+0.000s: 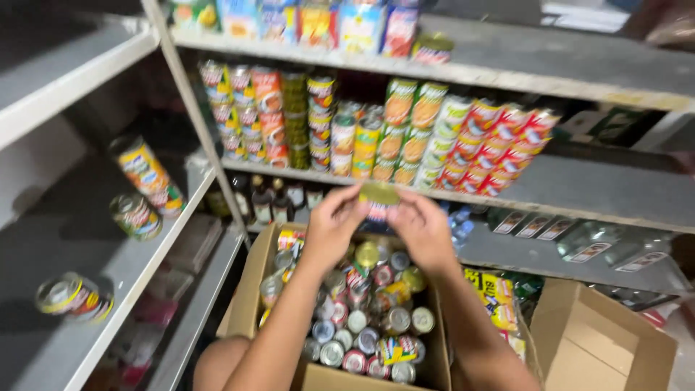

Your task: Stocking and organizing canned goods onto grocery store shelves from a box.

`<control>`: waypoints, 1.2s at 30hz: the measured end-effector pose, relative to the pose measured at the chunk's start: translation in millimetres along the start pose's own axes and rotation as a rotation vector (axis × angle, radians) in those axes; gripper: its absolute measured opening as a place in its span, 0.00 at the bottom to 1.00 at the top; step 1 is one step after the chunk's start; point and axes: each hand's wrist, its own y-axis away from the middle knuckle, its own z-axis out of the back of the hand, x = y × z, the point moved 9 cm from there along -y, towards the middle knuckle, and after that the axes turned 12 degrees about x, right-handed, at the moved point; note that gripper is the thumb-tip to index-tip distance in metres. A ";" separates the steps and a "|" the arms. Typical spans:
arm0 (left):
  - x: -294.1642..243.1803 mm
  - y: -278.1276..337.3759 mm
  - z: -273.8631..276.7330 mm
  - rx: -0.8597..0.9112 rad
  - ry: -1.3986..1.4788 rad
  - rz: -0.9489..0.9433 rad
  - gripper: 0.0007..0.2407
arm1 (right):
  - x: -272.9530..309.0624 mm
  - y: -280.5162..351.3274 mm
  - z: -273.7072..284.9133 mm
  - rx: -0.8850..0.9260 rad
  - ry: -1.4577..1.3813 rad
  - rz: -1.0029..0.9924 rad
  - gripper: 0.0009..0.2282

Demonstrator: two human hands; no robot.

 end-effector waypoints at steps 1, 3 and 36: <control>-8.7 -24.1 -7.0 0.017 0.002 -0.014 0.18 | 25.0 -14.6 9.2 -0.009 0.011 0.017 0.22; -45.5 -69.1 -20.8 0.032 -0.188 -0.201 0.16 | 83.0 -43.6 24.5 -0.020 0.140 0.107 0.22; -121.5 -195.8 -61.6 -0.307 -0.777 -0.449 0.13 | 171.9 -216.0 119.7 0.113 0.365 0.014 0.20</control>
